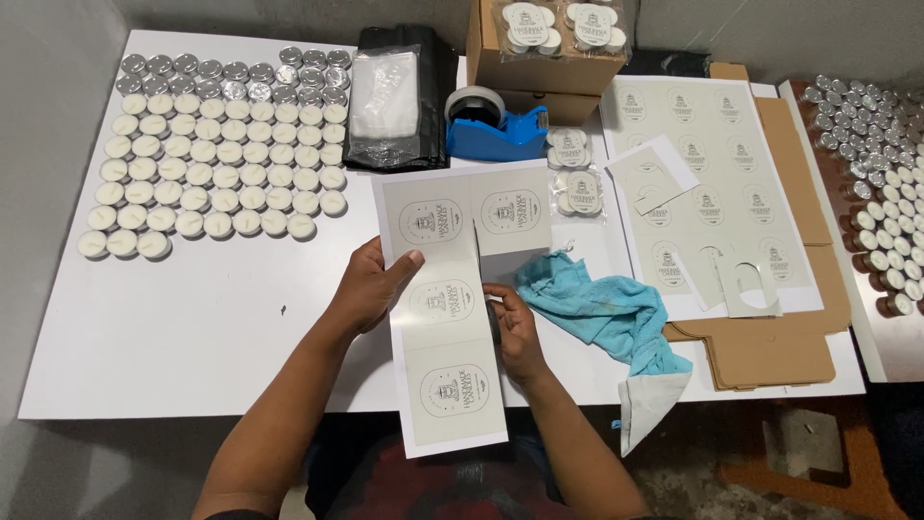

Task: The person is using scissors to cut out circular labels from a printed sheet of paper on a work table.

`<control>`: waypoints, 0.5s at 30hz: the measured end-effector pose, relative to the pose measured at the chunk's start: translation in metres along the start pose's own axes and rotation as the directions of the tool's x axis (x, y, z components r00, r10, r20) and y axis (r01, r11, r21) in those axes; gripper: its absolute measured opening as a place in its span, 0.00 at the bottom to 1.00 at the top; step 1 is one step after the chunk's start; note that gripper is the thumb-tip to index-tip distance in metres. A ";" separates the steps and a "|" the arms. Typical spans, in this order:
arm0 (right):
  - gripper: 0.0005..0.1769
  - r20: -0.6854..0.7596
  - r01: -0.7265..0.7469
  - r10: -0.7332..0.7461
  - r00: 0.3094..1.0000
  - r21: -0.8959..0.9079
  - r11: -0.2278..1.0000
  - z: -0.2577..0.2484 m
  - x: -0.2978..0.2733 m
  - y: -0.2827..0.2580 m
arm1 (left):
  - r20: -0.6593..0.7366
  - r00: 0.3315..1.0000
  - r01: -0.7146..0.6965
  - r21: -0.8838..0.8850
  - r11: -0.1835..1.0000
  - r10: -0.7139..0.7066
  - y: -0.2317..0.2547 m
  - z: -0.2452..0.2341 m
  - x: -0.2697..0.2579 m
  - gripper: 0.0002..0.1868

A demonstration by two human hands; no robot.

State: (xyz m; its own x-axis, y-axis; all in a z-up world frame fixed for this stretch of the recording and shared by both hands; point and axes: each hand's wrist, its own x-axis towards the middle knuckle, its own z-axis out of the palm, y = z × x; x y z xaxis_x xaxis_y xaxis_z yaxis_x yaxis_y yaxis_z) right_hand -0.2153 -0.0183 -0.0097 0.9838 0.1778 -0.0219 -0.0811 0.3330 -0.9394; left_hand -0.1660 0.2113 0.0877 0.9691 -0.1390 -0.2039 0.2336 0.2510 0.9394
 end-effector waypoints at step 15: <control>0.21 -0.056 0.023 -0.025 0.998 -0.032 0.999 0.011 -0.004 -0.011 | 0.002 1.000 -0.003 0.004 1.000 0.003 0.005 0.005 0.000 0.15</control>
State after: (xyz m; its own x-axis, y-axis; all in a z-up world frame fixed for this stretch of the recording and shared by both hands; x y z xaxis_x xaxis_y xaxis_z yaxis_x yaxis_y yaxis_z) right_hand -0.2204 -0.0129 0.0045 0.9929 0.1174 -0.0177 -0.0532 0.3071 -0.9502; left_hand -0.1656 0.2084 0.0941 0.9696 -0.1401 -0.2004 0.2303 0.2472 0.9412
